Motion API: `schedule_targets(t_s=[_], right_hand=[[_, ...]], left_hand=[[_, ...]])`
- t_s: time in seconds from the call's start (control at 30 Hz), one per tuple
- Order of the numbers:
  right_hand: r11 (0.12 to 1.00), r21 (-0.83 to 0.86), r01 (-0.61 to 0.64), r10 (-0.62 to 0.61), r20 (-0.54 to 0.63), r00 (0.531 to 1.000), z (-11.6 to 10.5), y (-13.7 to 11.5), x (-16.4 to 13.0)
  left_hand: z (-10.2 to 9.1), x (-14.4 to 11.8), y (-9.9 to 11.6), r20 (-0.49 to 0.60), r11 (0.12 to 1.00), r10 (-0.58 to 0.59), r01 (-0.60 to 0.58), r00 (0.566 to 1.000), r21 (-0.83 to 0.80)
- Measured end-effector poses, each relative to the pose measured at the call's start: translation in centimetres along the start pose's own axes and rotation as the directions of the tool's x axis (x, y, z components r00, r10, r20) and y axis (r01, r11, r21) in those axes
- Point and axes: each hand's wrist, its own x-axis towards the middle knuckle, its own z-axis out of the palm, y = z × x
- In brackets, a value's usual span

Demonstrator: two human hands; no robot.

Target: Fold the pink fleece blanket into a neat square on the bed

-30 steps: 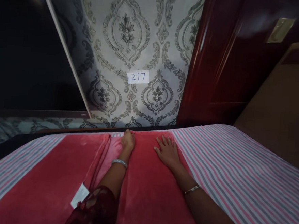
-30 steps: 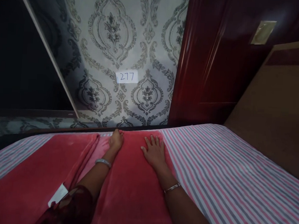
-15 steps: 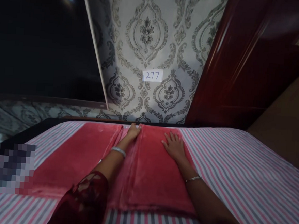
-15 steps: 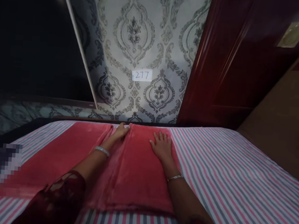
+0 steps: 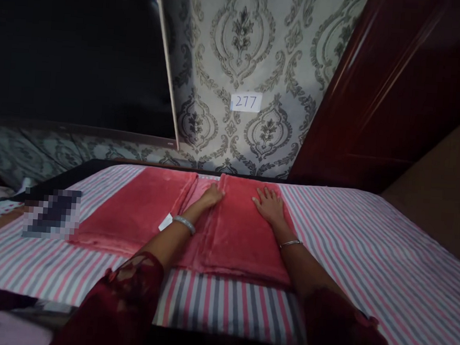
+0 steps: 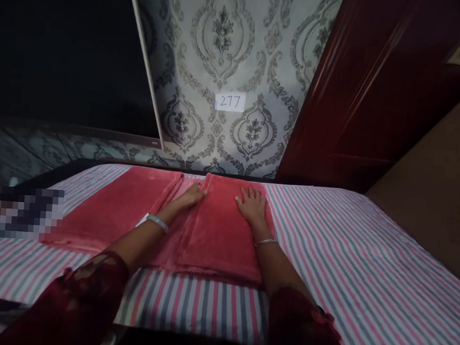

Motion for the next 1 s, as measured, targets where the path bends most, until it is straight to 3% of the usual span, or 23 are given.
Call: schedule_targets(t_s=[0.1, 0.2, 0.3, 0.4, 0.53, 0.63, 0.77, 1.0], right_hand=[[1.000, 0.010, -0.004, 0.003, 0.067, 0.998, -1.0, -0.1, 0.1], [1.000, 0.012, -0.003, 0.001, 0.137, 0.991, -2.5, -0.7, -0.1], [0.998, 0.010, 0.061, -0.061, 0.105, 0.993, -3.2, -2.1, -2.1], [0.986, -0.007, 0.169, -0.168, 0.050, 0.984, -2.1, -3.6, -5.4], [0.974, -0.082, 0.210, -0.211, -0.005, 0.977, 0.1, -4.3, -8.6], [0.970, -0.106, 0.217, -0.222, -0.041, 0.974, 0.7, -4.3, -8.9], [0.969, -0.113, 0.222, -0.228, -0.048, 0.972, 0.7, -4.3, -8.5], [0.971, -0.069, 0.231, -0.236, -0.075, 0.969, 0.8, -4.0, -8.4]], left_hand=[[-0.3, -3.2, -0.5, 0.084, 0.990, 0.067, -0.077, 0.994, 0.121], [-0.2, -5.5, -1.0, 0.101, 0.964, 0.080, -0.102, 0.992, 0.244], [-0.1, -6.4, -1.1, 0.087, 0.942, 0.059, -0.084, 0.994, 0.325], [-0.3, -7.0, -1.1, 0.085, 0.931, 0.066, -0.092, 0.994, 0.353], [-0.7, -9.3, -1.8, 0.123, 0.913, 0.144, -0.180, 0.982, 0.367], [-1.2, -11.8, -3.0, 0.152, 0.893, 0.187, -0.233, 0.970, 0.385], [-2.2, -14.5, -3.9, 0.161, 0.915, 0.125, -0.177, 0.979, 0.364], [-2.4, -16.3, -4.8, 0.195, 0.921, 0.173, -0.229, 0.965, 0.316]])
